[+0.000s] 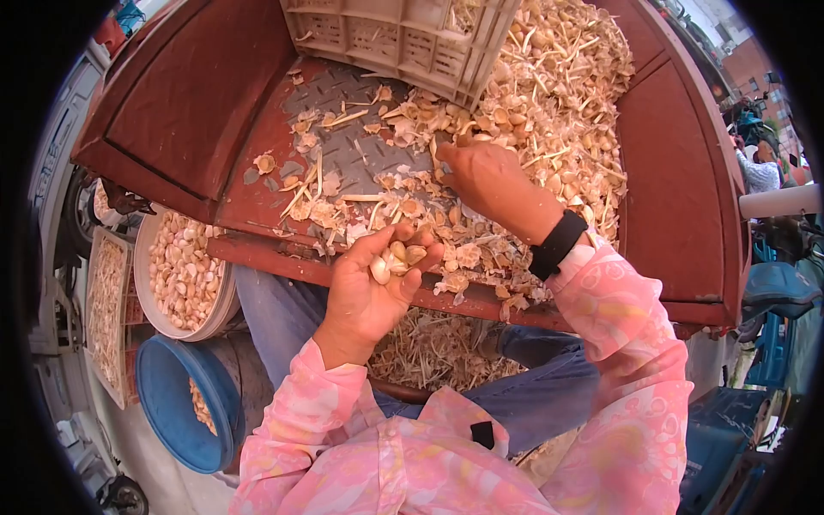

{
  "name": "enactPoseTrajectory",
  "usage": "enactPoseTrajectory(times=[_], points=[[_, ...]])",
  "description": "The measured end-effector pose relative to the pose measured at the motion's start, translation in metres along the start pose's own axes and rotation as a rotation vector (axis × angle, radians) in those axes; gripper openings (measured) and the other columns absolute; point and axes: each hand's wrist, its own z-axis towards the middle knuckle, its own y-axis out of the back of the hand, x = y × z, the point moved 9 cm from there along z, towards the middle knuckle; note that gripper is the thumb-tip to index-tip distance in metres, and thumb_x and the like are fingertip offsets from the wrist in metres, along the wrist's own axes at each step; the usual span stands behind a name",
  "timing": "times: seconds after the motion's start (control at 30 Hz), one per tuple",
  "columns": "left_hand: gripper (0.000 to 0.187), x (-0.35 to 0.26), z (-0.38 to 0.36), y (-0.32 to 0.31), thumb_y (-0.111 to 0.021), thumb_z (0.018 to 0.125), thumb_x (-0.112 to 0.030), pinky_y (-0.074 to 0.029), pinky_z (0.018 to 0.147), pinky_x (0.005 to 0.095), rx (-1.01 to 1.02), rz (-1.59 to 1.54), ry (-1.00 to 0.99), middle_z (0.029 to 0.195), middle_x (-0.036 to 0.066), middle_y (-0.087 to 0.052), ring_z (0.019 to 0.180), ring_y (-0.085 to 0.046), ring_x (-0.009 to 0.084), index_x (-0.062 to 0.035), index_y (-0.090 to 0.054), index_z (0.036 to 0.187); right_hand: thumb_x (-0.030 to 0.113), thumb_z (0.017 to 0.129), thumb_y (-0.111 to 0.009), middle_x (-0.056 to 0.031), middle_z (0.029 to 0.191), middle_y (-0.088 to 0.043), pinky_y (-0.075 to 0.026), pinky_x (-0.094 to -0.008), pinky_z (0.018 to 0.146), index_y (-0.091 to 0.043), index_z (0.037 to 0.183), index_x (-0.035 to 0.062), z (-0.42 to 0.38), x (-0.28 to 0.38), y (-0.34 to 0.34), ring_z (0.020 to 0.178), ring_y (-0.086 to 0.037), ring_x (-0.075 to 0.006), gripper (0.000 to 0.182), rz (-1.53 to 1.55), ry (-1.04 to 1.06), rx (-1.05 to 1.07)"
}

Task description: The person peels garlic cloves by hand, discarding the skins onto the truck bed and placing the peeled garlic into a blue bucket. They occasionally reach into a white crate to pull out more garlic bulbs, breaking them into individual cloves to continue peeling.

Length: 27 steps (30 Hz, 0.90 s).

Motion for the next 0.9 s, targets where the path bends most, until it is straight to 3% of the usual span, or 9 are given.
enactPoseTrajectory(times=[0.1, 0.23, 0.33, 0.43, 0.6, 0.7, 0.73, 0.83, 0.9], points=[[0.026, -0.008, 0.004, 0.009, -0.046, 0.093, -0.019, -0.057, 0.061, 0.0253, -0.054, 0.094, -0.047, 0.094, 0.014, -0.059, 0.090, -0.062, 0.0250, 0.0012, -0.053, 0.108, 0.015, 0.077, -0.057, -0.0171, 0.069, -0.058, -0.045, -0.0448, 0.060, -0.053, 0.083, 0.0026, 0.004, -0.003, -0.008, 0.069, -0.058, -0.0365, 0.014, 0.088, 0.046, 0.026], [0.034, -0.006, 0.009, 0.008, -0.046, 0.093, -0.025, -0.056, 0.060, 0.0232, -0.124, 0.170, -0.059, 0.092, 0.010, -0.059, 0.082, -0.062, 0.0202, -0.0020, -0.050, 0.117, 0.017, 0.078, -0.058, -0.0155, 0.069, -0.058, -0.044, -0.0420, 0.059, -0.057, 0.083, 0.0014, -0.012, 0.008, 0.005, 0.068, -0.057, -0.0357, 0.016, 0.511, -0.229, 0.208], [0.026, 0.002, 0.021, 0.008, -0.048, 0.093, -0.026, -0.056, 0.058, 0.0233, -0.090, 0.044, 0.006, 0.090, 0.011, -0.060, 0.078, -0.063, 0.0196, -0.0031, -0.054, 0.104, 0.016, 0.079, -0.057, -0.0155, 0.071, -0.059, -0.045, -0.0416, 0.061, -0.059, 0.084, 0.0014, -0.005, 0.032, 0.021, 0.071, -0.059, -0.0330, 0.016, 0.488, 0.080, 0.191], [0.023, 0.003, 0.022, 0.015, -0.050, 0.092, -0.026, -0.056, 0.055, 0.0221, -0.180, 0.032, 0.057, 0.089, 0.012, -0.060, 0.077, -0.063, 0.0190, -0.0038, -0.056, 0.096, 0.014, 0.077, -0.060, -0.0129, 0.078, -0.059, -0.045, -0.0389, 0.061, -0.060, 0.085, 0.0008, 0.018, -0.027, 0.002, 0.070, -0.059, -0.0305, 0.016, 0.043, -0.004, -0.005], [0.022, -0.013, 0.018, 0.012, -0.051, 0.091, -0.025, -0.056, 0.054, 0.0214, -0.150, 0.126, 0.016, 0.089, 0.012, -0.060, 0.076, -0.063, 0.0182, -0.0036, -0.056, 0.097, 0.013, 0.073, -0.060, -0.0139, 0.078, -0.058, -0.045, -0.0391, 0.058, -0.059, 0.077, 0.0025, 0.035, -0.030, -0.029, 0.068, -0.059, -0.0298, 0.011, -0.304, 0.010, 0.044], [0.025, -0.014, 0.019, 0.008, -0.049, 0.092, -0.026, -0.056, 0.055, 0.0215, -0.161, 0.169, 0.010, 0.091, 0.012, -0.061, 0.076, -0.063, 0.0184, -0.0031, -0.054, 0.102, 0.015, 0.073, -0.064, -0.0116, 0.076, -0.058, -0.044, -0.0347, 0.054, -0.060, 0.077, 0.0030, 0.024, -0.025, -0.010, 0.062, -0.058, -0.0245, 0.013, 0.123, -0.021, 0.041], [0.026, -0.014, 0.022, 0.007, -0.049, 0.092, -0.026, -0.056, 0.056, 0.0214, -0.180, 0.172, 0.003, 0.091, 0.012, -0.061, 0.076, -0.063, 0.0185, -0.0029, -0.053, 0.104, 0.018, 0.073, -0.069, -0.0090, 0.074, -0.057, -0.042, -0.0296, 0.053, -0.060, 0.079, 0.0024, 0.018, -0.018, -0.008, 0.060, -0.055, -0.0197, 0.019, 0.471, -0.123, 0.135], [0.029, -0.004, 0.029, 0.013, -0.047, 0.093, -0.027, -0.056, 0.057, 0.0216, -0.149, 0.083, 0.031, 0.094, 0.013, -0.060, 0.077, -0.063, 0.0191, -0.0026, -0.051, 0.108, 0.016, 0.072, -0.067, -0.0137, 0.074, -0.060, -0.045, -0.0340, 0.060, -0.059, 0.072, 0.0010, 0.013, 0.027, 0.013, 0.063, -0.058, -0.0298, 0.017, 0.570, -0.007, 0.306], [0.026, -0.004, 0.032, 0.009, -0.050, 0.092, -0.024, -0.056, 0.058, 0.0228, -0.100, 0.042, 0.072, 0.092, 0.012, -0.060, 0.078, -0.063, 0.0196, -0.0021, -0.053, 0.105, 0.009, 0.075, -0.060, -0.0148, 0.081, -0.060, -0.047, -0.0366, 0.058, -0.058, 0.080, 0.0019, 0.026, 0.002, 0.015, 0.067, -0.060, -0.0313, 0.009, 0.254, 0.069, -0.003]])
